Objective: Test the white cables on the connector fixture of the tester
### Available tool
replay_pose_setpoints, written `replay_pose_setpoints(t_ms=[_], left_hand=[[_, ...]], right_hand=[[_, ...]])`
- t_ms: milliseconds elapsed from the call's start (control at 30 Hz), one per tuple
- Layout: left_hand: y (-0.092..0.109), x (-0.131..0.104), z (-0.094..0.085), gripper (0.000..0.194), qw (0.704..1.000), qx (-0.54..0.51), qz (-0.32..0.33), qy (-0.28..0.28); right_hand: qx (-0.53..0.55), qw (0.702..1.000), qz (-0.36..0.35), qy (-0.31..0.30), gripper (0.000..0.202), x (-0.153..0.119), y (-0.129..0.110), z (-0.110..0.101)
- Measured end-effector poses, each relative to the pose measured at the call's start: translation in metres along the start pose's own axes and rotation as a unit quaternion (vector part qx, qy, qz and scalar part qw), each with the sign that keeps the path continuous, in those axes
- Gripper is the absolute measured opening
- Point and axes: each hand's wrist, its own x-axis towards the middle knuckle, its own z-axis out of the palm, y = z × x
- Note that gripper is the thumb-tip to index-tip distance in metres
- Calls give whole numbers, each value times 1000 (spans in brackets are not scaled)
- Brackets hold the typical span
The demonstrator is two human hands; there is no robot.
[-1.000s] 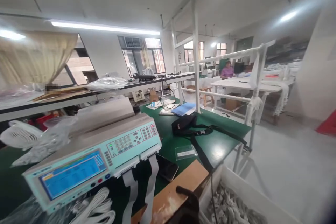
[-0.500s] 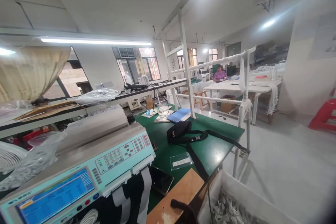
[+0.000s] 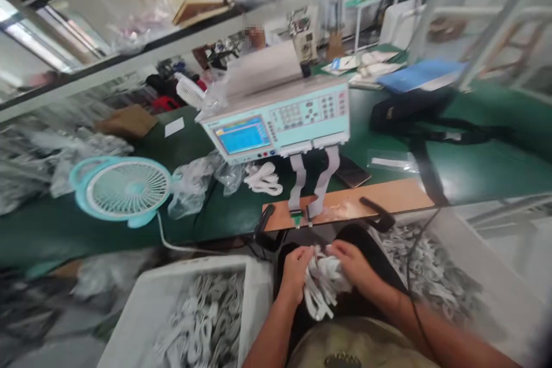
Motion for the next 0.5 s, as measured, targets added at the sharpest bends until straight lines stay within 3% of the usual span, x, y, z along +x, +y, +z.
replay_pose_setpoints(t_ms=[67, 167, 233, 267, 333, 400, 500], left_hand=[[-7, 3, 3, 35, 994, -88, -66, -15], [-12, 8, 4, 32, 977, -181, -107, -26], [-13, 10, 5, 29, 966, -224, -128, -27], [-14, 12, 6, 28, 960, -241, -141, -27], [-14, 17, 11, 27, 950, -262, -168, -31], [-13, 21, 17, 25, 947, -252, -194, -49], [-13, 27, 25, 24, 953, -188, -208, -113]], right_hand=[[-53, 998, 7, 14, 37, -6, 11, -54], [-149, 986, 19, 77, 25, -18, 30, -135], [-288, 946, -41, 144, 21, -29, 40, -162], [-347, 924, -84, 136, 22, -34, 43, -163], [-406, 896, -176, 42, 26, -43, 41, -145], [-372, 889, -248, -97, 31, -48, 27, -111], [-353, 847, -341, -204, 35, -48, -4, -63]])
